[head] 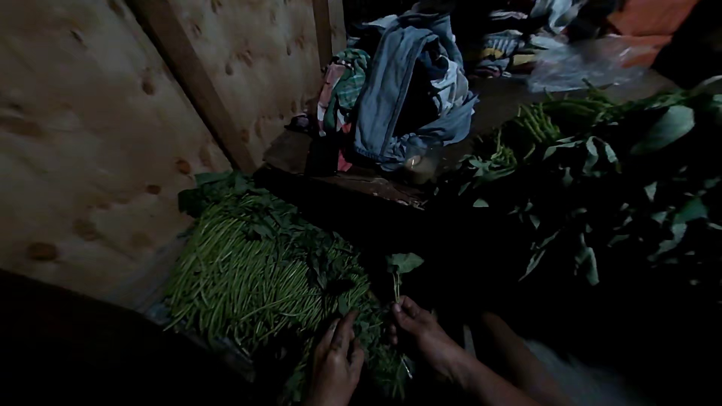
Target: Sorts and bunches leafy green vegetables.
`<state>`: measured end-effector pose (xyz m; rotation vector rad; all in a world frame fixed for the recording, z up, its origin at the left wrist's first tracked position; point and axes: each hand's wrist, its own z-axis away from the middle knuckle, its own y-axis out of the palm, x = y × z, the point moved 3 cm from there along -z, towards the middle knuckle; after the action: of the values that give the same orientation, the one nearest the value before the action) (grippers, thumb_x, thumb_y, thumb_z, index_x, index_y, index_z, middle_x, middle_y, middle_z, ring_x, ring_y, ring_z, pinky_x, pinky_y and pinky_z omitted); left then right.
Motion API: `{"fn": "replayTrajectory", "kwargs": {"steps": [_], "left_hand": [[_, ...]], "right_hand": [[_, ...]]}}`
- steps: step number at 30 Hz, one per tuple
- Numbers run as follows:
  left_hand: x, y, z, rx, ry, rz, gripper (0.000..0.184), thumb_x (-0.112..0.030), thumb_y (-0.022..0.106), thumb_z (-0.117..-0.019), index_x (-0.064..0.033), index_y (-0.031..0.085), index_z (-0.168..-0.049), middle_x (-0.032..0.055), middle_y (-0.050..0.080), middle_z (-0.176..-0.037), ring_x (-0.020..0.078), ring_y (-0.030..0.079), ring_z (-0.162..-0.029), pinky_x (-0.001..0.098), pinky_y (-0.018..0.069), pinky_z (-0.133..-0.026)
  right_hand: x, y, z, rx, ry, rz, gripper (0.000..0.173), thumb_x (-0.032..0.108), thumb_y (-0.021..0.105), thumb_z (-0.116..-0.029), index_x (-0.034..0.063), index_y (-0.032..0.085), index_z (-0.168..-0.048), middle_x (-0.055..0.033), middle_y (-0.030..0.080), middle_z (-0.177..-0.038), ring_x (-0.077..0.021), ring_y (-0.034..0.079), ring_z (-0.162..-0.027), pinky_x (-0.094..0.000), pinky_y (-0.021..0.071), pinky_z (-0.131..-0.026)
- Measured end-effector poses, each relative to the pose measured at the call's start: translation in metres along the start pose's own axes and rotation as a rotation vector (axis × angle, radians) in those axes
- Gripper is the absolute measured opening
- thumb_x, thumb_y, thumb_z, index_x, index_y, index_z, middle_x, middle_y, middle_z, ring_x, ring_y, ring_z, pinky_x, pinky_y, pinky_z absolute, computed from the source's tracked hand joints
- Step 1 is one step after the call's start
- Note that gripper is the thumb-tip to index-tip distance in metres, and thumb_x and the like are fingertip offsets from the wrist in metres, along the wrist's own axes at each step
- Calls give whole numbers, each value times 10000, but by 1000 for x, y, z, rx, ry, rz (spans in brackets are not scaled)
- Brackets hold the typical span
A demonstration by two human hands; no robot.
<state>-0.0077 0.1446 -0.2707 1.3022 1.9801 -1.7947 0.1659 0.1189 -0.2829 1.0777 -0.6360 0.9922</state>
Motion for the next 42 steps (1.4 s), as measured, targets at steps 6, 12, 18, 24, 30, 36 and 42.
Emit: {"fn": "replayTrajectory", "kwargs": {"steps": [6,12,18,24,30,36,42], "left_hand": [[7,0,1,-249,229,-102,208,-50,645,-870,-63,796,-1011,139,692,-917,250,688,-856,336,591,-791],[15,-5,0,-406,433,-145,107,-176,654,-945,-176,759,-968,39,666,-897,176,624,-919,278,505,-880],[14,-7,4,-402,240,109,110,-93,671,-913,-52,767,-949,106,691,-942,97,656,-969,174,524,-899],[13,-9,1,-45,-411,817,505,-203,475,-1049,98,423,-1452,174,593,-1347,187,656,-1103,364,568,-914],[17,0,-5,253,-168,958,415,-188,626,-977,65,614,-1307,119,642,-1357,148,628,-1217,332,533,-1010],[14,-1,-1,205,-311,700,175,-65,716,-901,-2,698,-1063,-1,697,-920,7,636,-762,181,545,-704],[-2,15,16,514,-304,456,379,-140,569,-1034,16,615,-1376,206,638,-1355,270,636,-1230,415,497,-1057]], "right_hand": [[3,-4,3,-34,45,263,208,244,596,-1038,79,582,-1165,13,587,-910,-55,591,-727,-229,532,-645],[1,-9,3,23,-18,237,54,119,669,-973,101,712,-1001,41,732,-928,-20,653,-767,-198,537,-658],[4,-9,5,-48,-27,154,94,51,707,-929,81,710,-1018,21,718,-862,-49,655,-708,-214,546,-621],[4,-9,5,-43,-25,132,98,54,719,-924,80,707,-1018,9,737,-880,-47,661,-710,-207,536,-602],[1,-4,8,148,-2,207,123,90,723,-917,134,674,-1020,63,710,-872,-16,615,-649,-182,511,-558],[3,-4,5,-13,73,193,271,226,417,-1114,61,631,-1111,16,678,-987,-26,562,-636,-197,502,-597],[0,-3,5,-138,305,242,337,267,390,-1128,18,499,-1327,-96,601,-1084,-173,662,-935,-368,589,-797]]}}
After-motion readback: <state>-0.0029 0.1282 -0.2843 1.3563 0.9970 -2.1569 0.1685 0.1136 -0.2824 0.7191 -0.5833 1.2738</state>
